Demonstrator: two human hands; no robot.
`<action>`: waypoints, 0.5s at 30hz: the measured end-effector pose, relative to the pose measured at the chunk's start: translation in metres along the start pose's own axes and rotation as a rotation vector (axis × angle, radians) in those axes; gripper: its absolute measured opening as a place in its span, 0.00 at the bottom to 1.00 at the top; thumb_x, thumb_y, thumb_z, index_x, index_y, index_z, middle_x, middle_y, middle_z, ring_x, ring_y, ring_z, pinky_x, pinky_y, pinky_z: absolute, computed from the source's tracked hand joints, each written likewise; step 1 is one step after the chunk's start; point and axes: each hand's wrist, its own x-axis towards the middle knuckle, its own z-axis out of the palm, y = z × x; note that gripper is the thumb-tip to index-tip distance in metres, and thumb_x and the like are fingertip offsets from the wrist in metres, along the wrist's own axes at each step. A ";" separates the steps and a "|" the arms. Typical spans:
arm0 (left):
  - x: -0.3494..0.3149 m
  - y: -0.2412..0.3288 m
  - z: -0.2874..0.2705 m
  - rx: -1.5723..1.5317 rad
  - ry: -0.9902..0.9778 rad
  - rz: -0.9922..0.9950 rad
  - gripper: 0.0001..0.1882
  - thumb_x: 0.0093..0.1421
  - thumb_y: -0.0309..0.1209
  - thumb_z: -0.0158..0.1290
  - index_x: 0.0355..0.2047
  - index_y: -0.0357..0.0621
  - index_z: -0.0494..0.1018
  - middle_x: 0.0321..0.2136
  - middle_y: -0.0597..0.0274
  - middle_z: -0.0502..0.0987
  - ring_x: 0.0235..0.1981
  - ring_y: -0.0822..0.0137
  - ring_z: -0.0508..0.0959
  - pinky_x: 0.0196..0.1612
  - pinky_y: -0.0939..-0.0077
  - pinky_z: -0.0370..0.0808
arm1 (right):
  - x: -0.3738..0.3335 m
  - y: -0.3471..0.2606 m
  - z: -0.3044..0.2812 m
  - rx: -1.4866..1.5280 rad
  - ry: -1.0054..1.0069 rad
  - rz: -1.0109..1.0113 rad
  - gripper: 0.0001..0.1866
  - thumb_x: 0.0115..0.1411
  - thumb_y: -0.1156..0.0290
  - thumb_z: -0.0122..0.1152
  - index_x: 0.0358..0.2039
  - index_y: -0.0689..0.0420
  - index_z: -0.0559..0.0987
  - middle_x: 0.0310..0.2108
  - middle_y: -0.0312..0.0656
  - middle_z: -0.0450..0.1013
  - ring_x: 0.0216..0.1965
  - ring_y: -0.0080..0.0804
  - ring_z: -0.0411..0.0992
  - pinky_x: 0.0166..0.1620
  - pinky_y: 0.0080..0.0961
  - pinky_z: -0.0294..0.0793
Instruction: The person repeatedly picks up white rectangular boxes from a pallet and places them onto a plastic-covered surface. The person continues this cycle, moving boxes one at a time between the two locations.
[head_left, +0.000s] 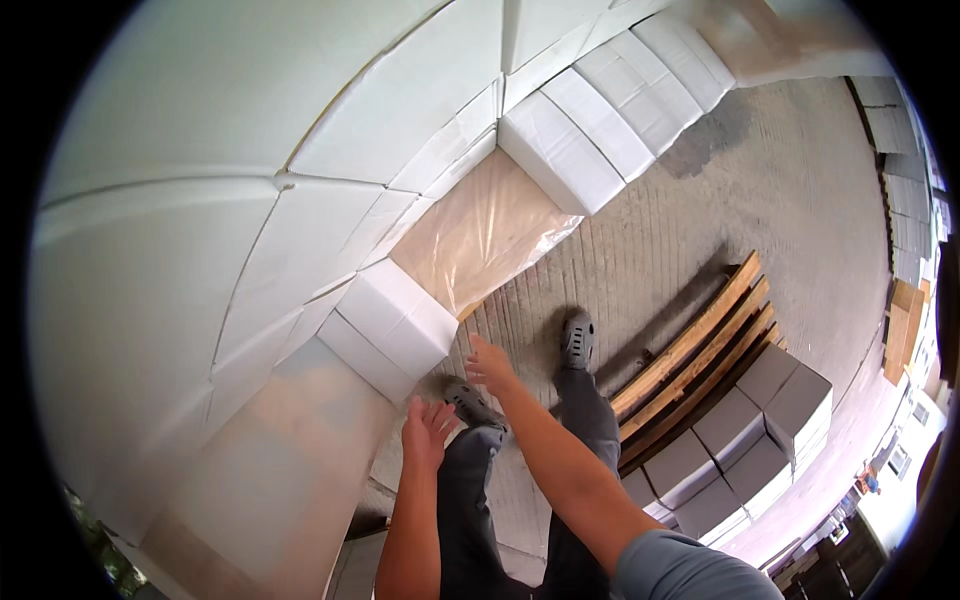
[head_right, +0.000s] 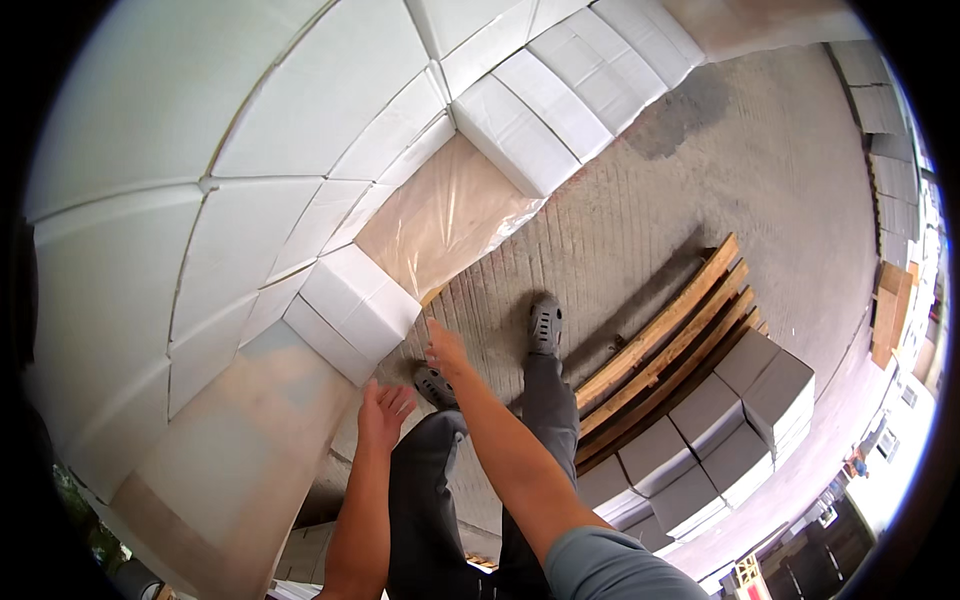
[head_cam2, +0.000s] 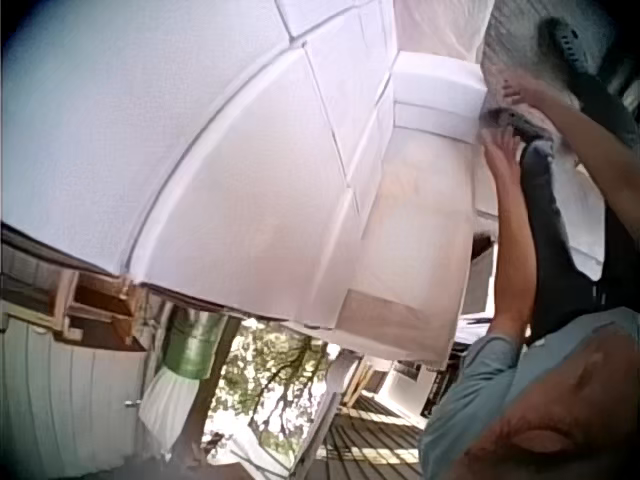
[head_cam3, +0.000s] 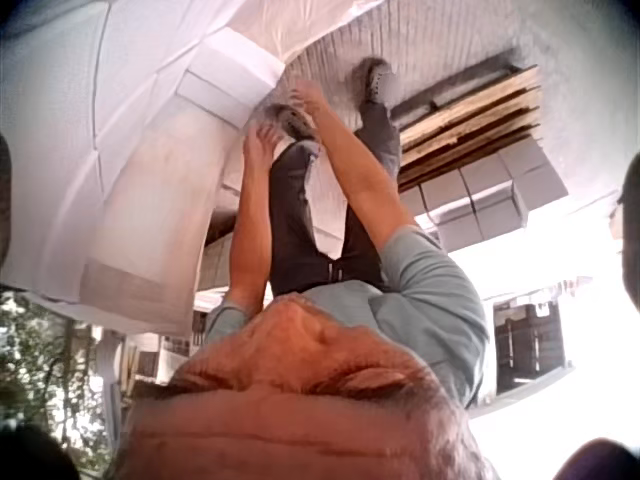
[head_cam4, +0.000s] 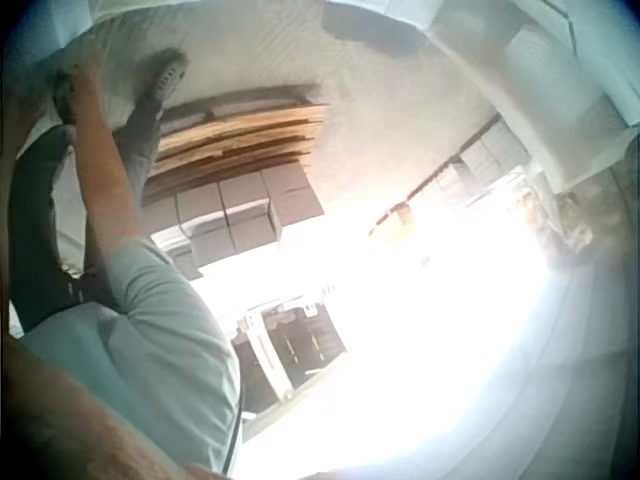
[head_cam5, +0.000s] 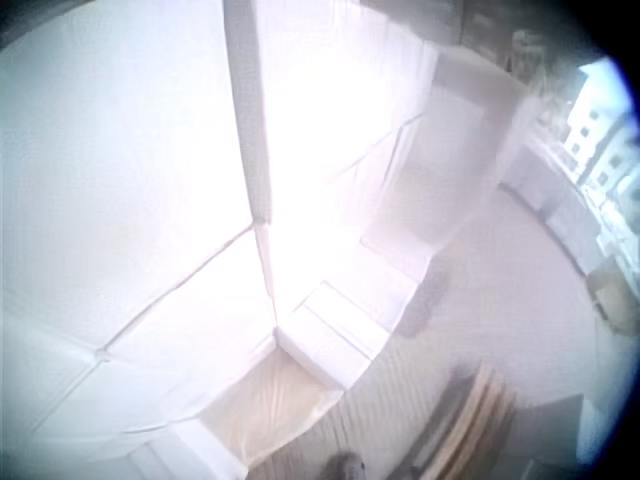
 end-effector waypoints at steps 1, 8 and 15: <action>-0.026 -0.001 0.001 0.120 0.012 0.031 0.38 0.60 0.49 0.46 0.58 0.28 0.51 0.55 0.46 0.61 0.53 0.55 0.68 0.49 0.62 0.70 | -0.029 -0.003 -0.020 -0.113 -0.020 -0.147 0.33 0.59 0.48 0.50 0.51 0.66 0.65 0.46 0.52 0.69 0.45 0.45 0.71 0.45 0.42 0.72; -0.266 0.071 0.053 0.896 -0.064 0.699 0.21 0.63 0.34 0.45 0.53 0.34 0.64 0.51 0.49 0.68 0.50 0.58 0.71 0.49 0.67 0.68 | -0.230 -0.033 -0.206 0.064 0.313 -0.158 0.27 0.59 0.53 0.51 0.45 0.66 0.70 0.40 0.49 0.73 0.37 0.35 0.74 0.40 0.30 0.74; -0.417 0.252 0.114 1.483 0.296 1.788 0.22 0.62 0.28 0.45 0.56 0.34 0.59 0.58 0.48 0.60 0.58 0.51 0.61 0.57 0.61 0.60 | -0.418 0.038 -0.299 0.122 0.582 -0.156 0.27 0.57 0.52 0.52 0.46 0.64 0.71 0.38 0.49 0.74 0.35 0.36 0.75 0.37 0.30 0.75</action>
